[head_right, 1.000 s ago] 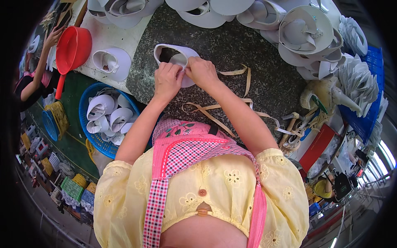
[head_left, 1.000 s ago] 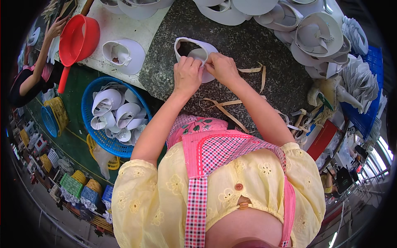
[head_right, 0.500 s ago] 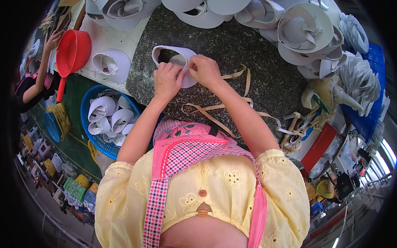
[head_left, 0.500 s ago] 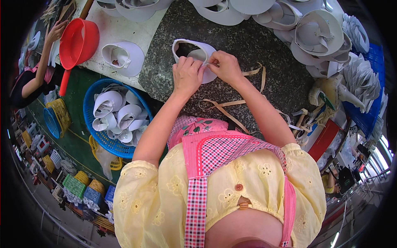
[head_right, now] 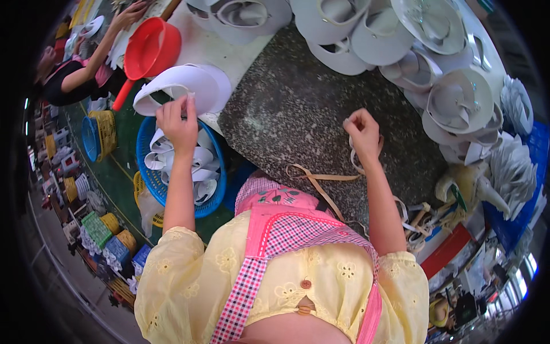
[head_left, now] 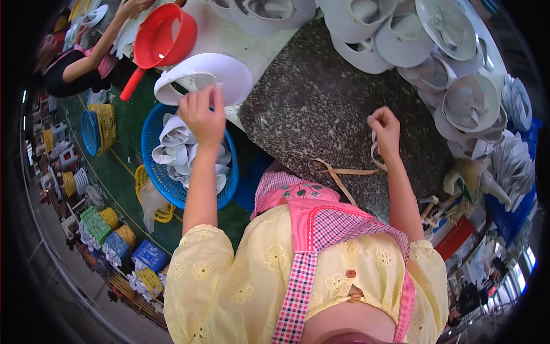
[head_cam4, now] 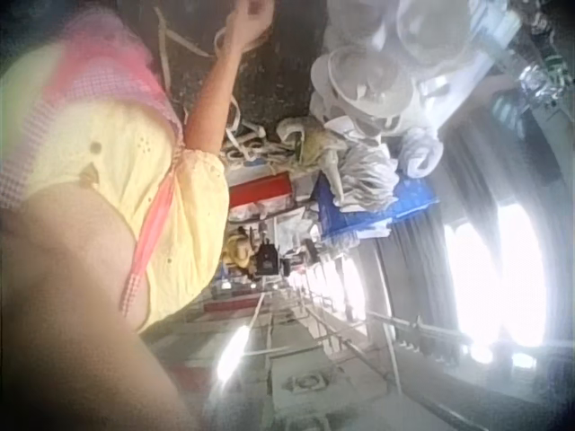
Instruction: The person repeatedly takes shoe parts from a basket, applies adhesive tape strips along their interior edges by hand, and stacks the shoe components on the workbench.
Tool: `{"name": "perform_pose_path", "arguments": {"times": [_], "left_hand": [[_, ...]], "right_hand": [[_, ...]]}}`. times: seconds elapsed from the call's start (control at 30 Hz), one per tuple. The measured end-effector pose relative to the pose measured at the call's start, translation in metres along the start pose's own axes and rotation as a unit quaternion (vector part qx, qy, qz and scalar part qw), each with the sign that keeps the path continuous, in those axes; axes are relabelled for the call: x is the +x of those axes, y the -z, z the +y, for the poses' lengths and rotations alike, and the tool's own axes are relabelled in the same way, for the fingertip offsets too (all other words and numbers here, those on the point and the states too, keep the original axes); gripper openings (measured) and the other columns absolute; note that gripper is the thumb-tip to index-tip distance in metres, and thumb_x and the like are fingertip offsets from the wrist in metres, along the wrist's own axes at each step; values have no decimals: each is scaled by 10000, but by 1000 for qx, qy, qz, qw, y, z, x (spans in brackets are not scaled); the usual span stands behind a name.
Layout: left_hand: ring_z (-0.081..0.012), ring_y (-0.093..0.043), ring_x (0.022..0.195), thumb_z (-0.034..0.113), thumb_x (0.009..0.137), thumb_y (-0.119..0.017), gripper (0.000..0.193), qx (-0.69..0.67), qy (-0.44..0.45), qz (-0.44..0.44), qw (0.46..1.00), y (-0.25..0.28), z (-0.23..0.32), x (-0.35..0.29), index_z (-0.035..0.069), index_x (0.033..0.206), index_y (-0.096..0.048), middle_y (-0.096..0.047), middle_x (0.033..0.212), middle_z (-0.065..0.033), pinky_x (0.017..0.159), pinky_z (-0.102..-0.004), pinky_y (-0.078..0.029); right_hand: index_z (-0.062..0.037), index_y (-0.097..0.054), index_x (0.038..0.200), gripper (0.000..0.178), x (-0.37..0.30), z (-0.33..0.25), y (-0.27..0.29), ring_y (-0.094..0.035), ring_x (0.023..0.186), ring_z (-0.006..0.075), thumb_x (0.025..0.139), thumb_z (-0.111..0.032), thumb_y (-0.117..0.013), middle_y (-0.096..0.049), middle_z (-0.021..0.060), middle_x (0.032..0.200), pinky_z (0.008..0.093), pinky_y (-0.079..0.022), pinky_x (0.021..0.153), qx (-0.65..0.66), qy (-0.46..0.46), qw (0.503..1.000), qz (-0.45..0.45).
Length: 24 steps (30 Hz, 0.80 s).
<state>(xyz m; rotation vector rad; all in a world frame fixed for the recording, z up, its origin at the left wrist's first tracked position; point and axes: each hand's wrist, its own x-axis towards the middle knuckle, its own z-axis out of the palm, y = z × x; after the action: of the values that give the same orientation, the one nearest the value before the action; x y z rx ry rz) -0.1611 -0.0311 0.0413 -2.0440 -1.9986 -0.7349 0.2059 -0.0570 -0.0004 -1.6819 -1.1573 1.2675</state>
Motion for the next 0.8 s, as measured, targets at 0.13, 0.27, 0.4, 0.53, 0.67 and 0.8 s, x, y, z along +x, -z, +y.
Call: {"name": "perform_pose_path", "arguments": {"times": [0.13, 0.27, 0.4, 0.53, 0.67, 0.8], "left_hand": [[-266, -472, 931, 156, 694, -657, 282, 8, -17, -145, 989, -35, -55, -2, 85, 958, -588, -526, 955, -81, 761, -392, -383], [-298, -431, 1047, 107, 665, -651, 371, 15, -58, -149, 987, -35, -40, 13, 63, 1020, -554, -488, 1059, -118, 821, -415, -388], [-311, -467, 1000, 67, 658, -607, 343, -106, -114, -169, 973, -56, -32, 21, 30, 987, -517, -490, 1075, -127, 828, -414, -380], [-314, -507, 952, 118, 682, -597, 399, 23, -63, -261, 963, -60, -23, 32, 83, 1049, -444, -528, 992, -149, 767, -427, -386], [-285, -566, 853, 161, 727, -589, 373, 57, 19, -368, 928, -40, -29, 24, 91, 1069, -457, -577, 902, -119, 760, -399, -376], [-257, -562, 855, 193, 762, -579, 440, 99, 56, -61, 992, 22, -70, -16, 84, 1165, -440, -581, 933, -102, 738, -387, -376]], "right_hand": [[-47, -500, 732, 92, -8, -6, -28, -405, 557, 30, 714, -18, -586, -443, -49, 614, 190, -325, 506, 17, -18, 998, -50], [-46, -501, 744, 91, -17, -9, -29, -401, 552, 27, 716, -9, -579, -444, -51, 616, 188, -324, 505, 35, -32, 998, -46], [-43, -499, 754, 87, -20, -7, -28, -403, 552, 26, 725, -2, -570, -447, -48, 617, 185, -325, 504, 30, -24, 997, -62], [-38, -499, 768, 85, -19, -19, -30, -412, 551, 30, 737, 1, -567, -454, -44, 620, 189, -332, 497, 16, -14, 998, -55], [-43, -503, 772, 81, -19, -16, -26, -420, 553, 29, 744, 4, -563, -465, -42, 628, 182, -332, 493, 21, -45, 997, -51], [-50, -513, 777, 73, -19, -8, -15, -440, 565, 21, 790, 6, -558, -481, -40, 640, 165, -331, 494, 58, -25, 998, -24]]}}
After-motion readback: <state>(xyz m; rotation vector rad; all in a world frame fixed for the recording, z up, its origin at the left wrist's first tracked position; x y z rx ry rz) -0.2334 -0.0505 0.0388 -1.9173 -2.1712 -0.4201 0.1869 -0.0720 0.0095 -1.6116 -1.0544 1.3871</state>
